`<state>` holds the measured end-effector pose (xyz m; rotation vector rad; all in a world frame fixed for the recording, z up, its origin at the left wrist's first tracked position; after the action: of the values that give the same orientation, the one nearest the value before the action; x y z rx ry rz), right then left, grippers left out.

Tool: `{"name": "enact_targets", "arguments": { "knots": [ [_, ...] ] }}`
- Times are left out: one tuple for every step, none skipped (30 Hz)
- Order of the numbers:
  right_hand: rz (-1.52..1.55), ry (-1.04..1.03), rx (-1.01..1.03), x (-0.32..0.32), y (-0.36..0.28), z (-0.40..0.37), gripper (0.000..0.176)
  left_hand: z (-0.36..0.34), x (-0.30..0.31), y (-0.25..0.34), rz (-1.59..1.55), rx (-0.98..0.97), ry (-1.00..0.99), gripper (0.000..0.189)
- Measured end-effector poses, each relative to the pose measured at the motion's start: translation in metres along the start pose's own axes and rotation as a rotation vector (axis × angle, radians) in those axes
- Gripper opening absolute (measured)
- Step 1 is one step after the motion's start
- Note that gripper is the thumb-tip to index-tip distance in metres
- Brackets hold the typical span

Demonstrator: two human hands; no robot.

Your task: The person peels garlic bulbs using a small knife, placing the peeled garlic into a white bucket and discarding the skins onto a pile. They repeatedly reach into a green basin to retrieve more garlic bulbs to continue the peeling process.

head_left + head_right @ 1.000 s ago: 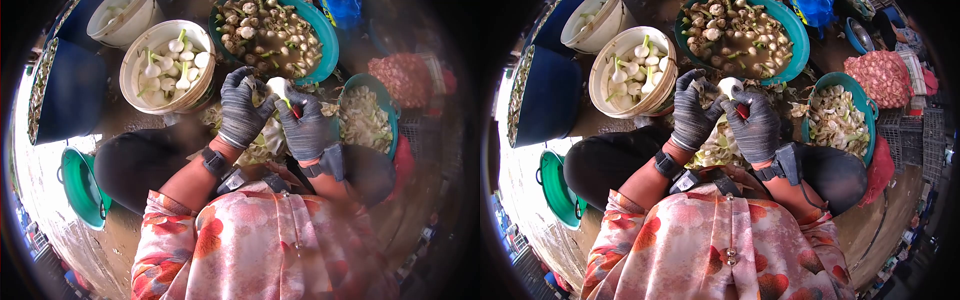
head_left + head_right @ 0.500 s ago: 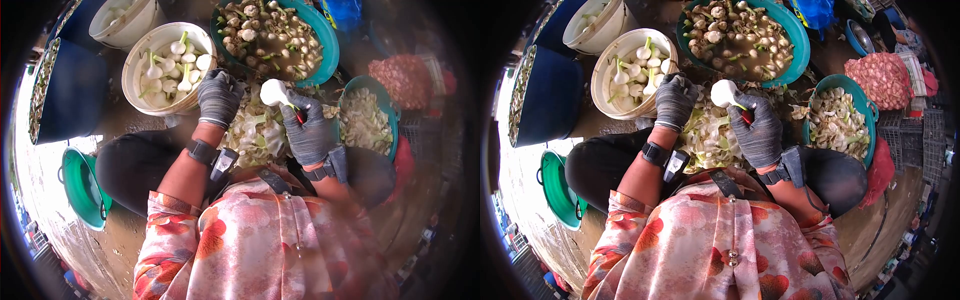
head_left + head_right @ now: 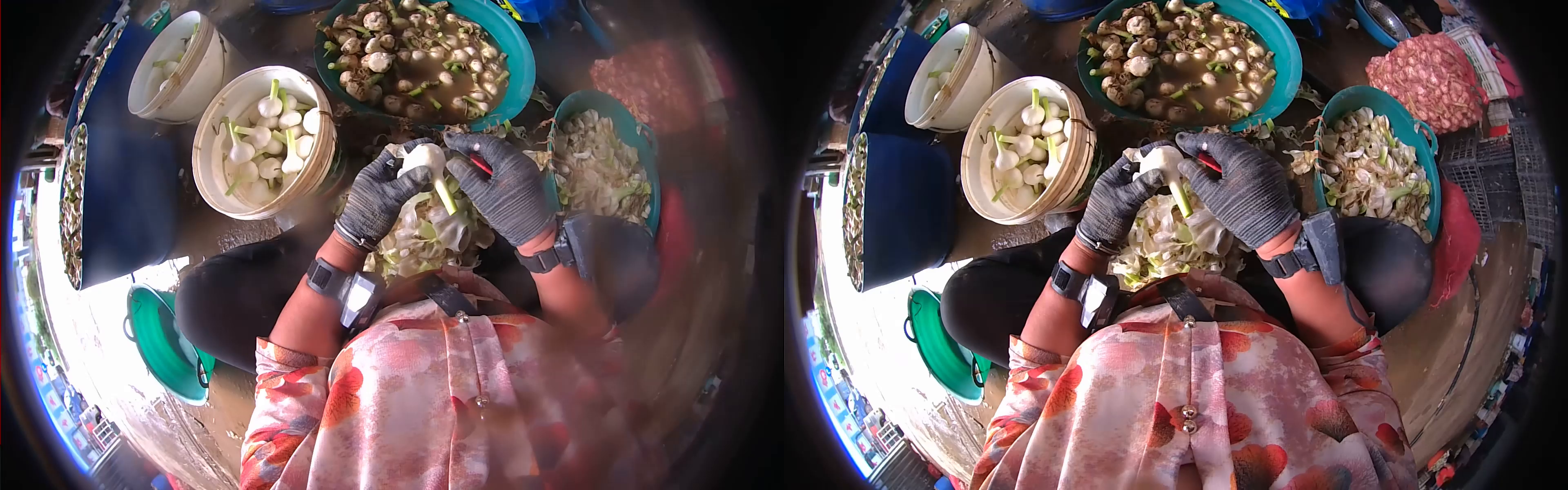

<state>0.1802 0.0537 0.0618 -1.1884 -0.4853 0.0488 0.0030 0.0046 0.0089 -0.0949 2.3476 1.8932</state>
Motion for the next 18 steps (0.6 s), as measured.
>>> {"name": "enact_targets", "arguments": {
  "knots": [
    [-0.003, 0.022, -0.009, 0.001, 0.003, -0.001, 0.024, 0.001, -0.002, 0.001, 0.039, -0.010, 0.002, 0.033],
    [-0.179, -0.031, 0.047, 0.001, 0.005, -0.003, 0.026, 0.002, -0.003, -0.001, 0.047, -0.007, -0.017, 0.033],
    [-0.354, -0.088, 0.100, -0.002, 0.007, -0.006, 0.028, 0.003, -0.003, -0.005, 0.123, -0.038, -0.017, 0.032],
    [-0.346, -0.061, 0.064, -0.004, 0.008, -0.010, 0.029, 0.004, -0.002, -0.008, 0.200, -0.069, -0.016, 0.032],
    [-0.344, -0.049, 0.054, -0.005, 0.009, -0.011, 0.029, 0.004, -0.002, -0.006, 0.275, -0.100, -0.014, 0.032],
    [-0.357, -0.041, 0.035, -0.006, 0.010, -0.012, 0.027, 0.003, -0.001, -0.005, 0.354, -0.085, -0.029, 0.031],
    [-0.368, -0.034, 0.015, -0.007, 0.011, -0.013, 0.027, 0.002, -0.003, -0.004, 0.361, -0.076, -0.041, 0.031],
    [-0.343, -0.016, -0.061, -0.005, 0.009, -0.009, 0.024, 0.000, -0.005, -0.003, 0.294, -0.077, -0.042, 0.027],
    [-0.339, -0.004, -0.070, -0.005, 0.010, -0.007, 0.024, 0.000, -0.007, -0.001, 0.227, -0.081, -0.041, 0.024],
    [-0.308, 0.058, -0.129, -0.003, 0.012, -0.004, 0.023, -0.002, -0.010, 0.002, 0.115, -0.026, -0.057, 0.029],
    [-0.278, 0.119, -0.184, -0.001, 0.016, -0.001, 0.022, -0.002, -0.013, 0.004, 0.122, -0.021, -0.065, 0.029],
    [-0.081, 0.119, -0.265, 0.001, 0.022, 0.000, 0.019, -0.001, -0.015, 0.007, 0.031, -0.053, -0.060, 0.033],
    [-0.077, 0.123, -0.263, 0.003, 0.030, 0.001, 0.019, 0.000, -0.015, 0.009, -0.060, -0.088, -0.052, 0.037],
    [-0.022, 0.141, -0.303, 0.006, 0.041, 0.000, 0.019, 0.002, -0.010, 0.003, -0.037, -0.084, -0.055, 0.044],
    [0.035, 0.158, -0.343, 0.006, 0.043, 0.001, 0.020, 0.004, -0.006, -0.004, -0.031, -0.087, -0.053, 0.044],
    [0.269, 0.225, -0.343, 0.007, 0.042, -0.001, 0.021, 0.005, -0.003, -0.011, -0.179, -0.086, -0.093, 0.048],
    [0.275, 0.225, -0.339, 0.010, 0.045, -0.002, 0.021, 0.006, -0.002, -0.011, -0.326, -0.085, -0.132, 0.051],
    [0.446, 0.236, -0.479, 0.014, 0.052, -0.005, 0.022, 0.006, -0.001, -0.011, -0.251, -0.103, -0.091, 0.051]
  ]
}}
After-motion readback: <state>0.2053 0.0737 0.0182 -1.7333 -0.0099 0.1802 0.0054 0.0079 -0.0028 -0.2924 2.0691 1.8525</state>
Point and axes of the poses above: each hand's wrist, its own z-axis towards the middle knuckle, its own x-axis out of the back of the hand, y = z × x, the point moved 2 cm from there along z, towards the middle knuckle, and after that the axes turned 11 degrees about z, right-handed, at the moved point
